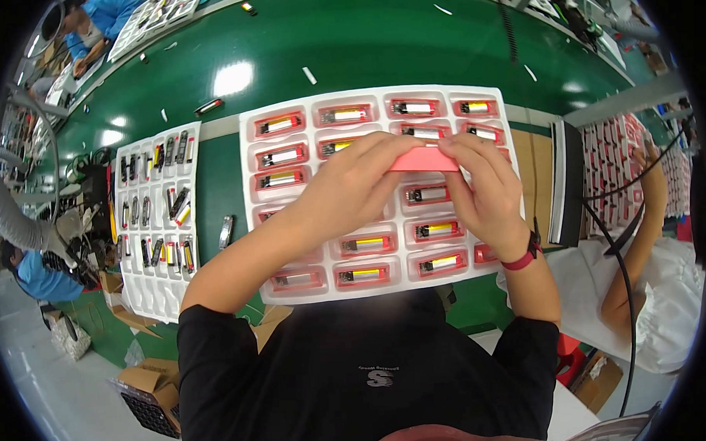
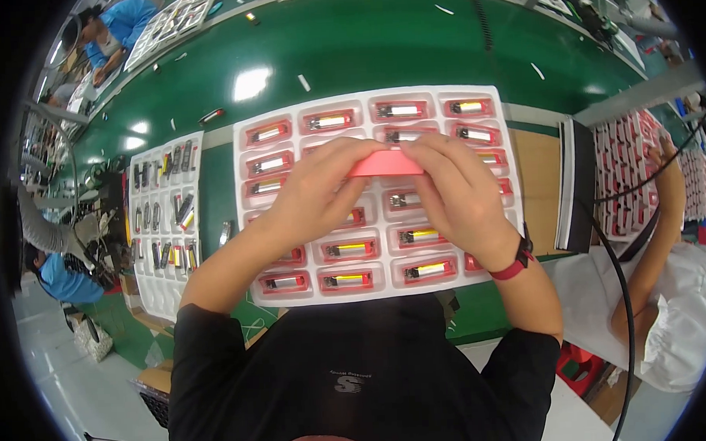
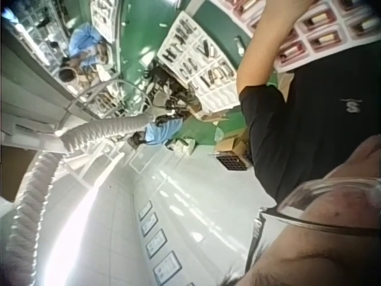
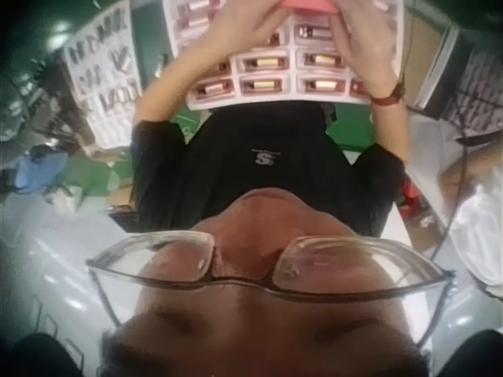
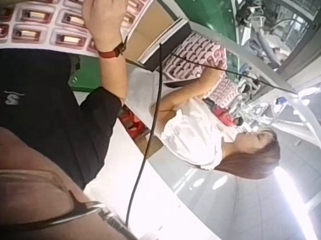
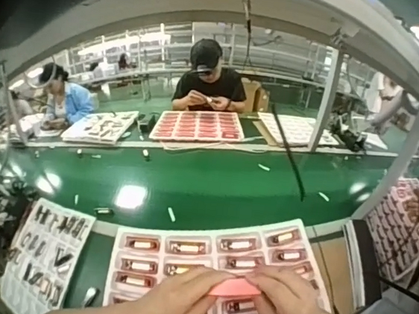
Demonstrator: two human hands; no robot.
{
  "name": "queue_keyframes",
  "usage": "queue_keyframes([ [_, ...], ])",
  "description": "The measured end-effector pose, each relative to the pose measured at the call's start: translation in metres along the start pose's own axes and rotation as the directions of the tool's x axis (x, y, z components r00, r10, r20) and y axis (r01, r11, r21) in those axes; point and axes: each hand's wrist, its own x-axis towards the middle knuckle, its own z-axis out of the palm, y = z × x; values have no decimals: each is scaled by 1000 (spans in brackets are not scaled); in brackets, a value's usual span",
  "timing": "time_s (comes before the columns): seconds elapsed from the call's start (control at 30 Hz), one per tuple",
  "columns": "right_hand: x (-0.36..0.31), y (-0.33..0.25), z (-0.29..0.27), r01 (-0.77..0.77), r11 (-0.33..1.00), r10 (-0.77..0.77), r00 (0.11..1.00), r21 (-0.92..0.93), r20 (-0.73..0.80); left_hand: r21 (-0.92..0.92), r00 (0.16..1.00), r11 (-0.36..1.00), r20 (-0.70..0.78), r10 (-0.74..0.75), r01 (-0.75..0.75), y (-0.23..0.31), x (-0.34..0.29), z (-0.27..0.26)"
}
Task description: The person assembles electronic components by hand, placing them into individual compartments of a plastic tray.
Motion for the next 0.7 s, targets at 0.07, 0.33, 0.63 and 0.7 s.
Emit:
queue_keyframes([
  [0.07,2,1,-2,98,994,-100,994,-42,-48,27,1000,999,-1,24,-24,12,4,-8],
  [0.33,-1,-8,-3,-24,971,71,979,240,-190,-139,985,977,-35,-168,162,29,7,0],
  [0.63,-86,37,-102,-558,817,491,806,145,331,128,862,863,-224,-455,489,-110,-14,-123],
  [0.7,-105,46,-94,-551,835,532,805,-2,264,553,862,666,-252,-440,502,-191,-40,-187],
])
